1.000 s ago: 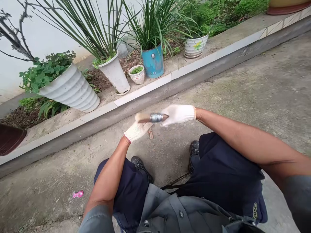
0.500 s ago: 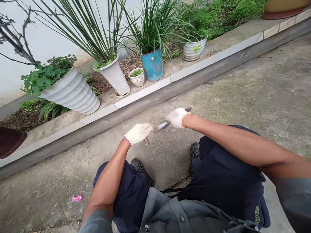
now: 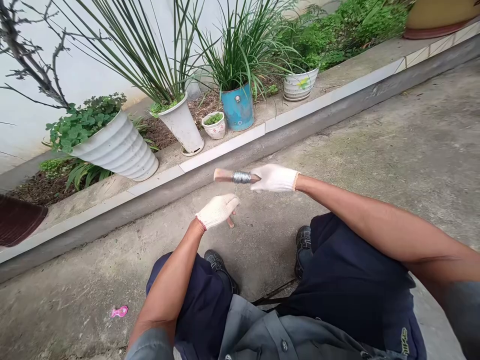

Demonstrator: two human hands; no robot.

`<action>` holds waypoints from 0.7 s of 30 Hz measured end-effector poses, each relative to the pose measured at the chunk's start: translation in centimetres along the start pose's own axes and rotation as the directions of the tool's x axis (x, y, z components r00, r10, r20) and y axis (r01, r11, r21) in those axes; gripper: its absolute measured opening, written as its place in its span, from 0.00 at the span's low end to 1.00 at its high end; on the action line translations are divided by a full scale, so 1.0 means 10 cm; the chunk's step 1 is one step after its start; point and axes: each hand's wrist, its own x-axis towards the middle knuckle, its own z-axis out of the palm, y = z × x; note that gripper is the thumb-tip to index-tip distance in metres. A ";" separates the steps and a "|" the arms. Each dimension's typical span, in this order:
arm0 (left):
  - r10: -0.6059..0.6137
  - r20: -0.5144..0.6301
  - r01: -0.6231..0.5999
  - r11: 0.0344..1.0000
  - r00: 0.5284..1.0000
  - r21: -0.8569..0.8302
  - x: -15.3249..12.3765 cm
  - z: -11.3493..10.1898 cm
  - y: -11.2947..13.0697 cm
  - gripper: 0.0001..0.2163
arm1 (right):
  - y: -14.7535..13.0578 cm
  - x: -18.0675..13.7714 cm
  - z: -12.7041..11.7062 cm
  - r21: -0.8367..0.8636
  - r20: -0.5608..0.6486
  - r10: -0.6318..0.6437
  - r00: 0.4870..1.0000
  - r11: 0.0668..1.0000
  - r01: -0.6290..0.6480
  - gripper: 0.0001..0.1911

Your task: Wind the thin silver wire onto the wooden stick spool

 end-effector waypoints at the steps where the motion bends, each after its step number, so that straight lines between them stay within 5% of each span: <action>1: 0.013 0.021 -0.013 1.000 1.000 0.018 0.01 0.01 0.01 0.19 | 0.02 0.03 0.00 0.008 -0.030 0.036 0.999 0.999 -0.036 0.14; 6: 0.000 0.121 0.001 1.000 0.993 -0.008 0.01 0.04 0.04 0.16 | 0.06 0.12 0.04 -0.251 -0.108 0.175 0.979 0.948 -0.197 0.16; 12: -0.020 0.126 0.020 1.000 0.992 0.003 -0.03 -0.07 0.04 0.16 | -0.01 0.12 0.20 -0.522 0.171 0.203 0.964 0.849 -0.086 0.16; 14: -0.013 0.092 0.005 0.996 0.996 0.088 -0.03 -0.10 0.02 0.15 | 0.00 0.07 0.25 -0.487 0.365 0.119 0.923 0.869 0.081 0.12; 17: -0.006 0.076 -0.006 0.988 0.997 0.152 -0.02 -0.10 -0.01 0.15 | 0.04 -0.03 0.26 -0.252 0.601 -0.092 0.794 0.921 0.297 0.05; 21: 0.031 0.079 -0.037 0.996 0.996 0.079 -0.03 -0.11 -0.03 0.16 | 0.02 -0.16 0.11 0.078 0.504 -0.289 0.814 0.954 0.290 0.06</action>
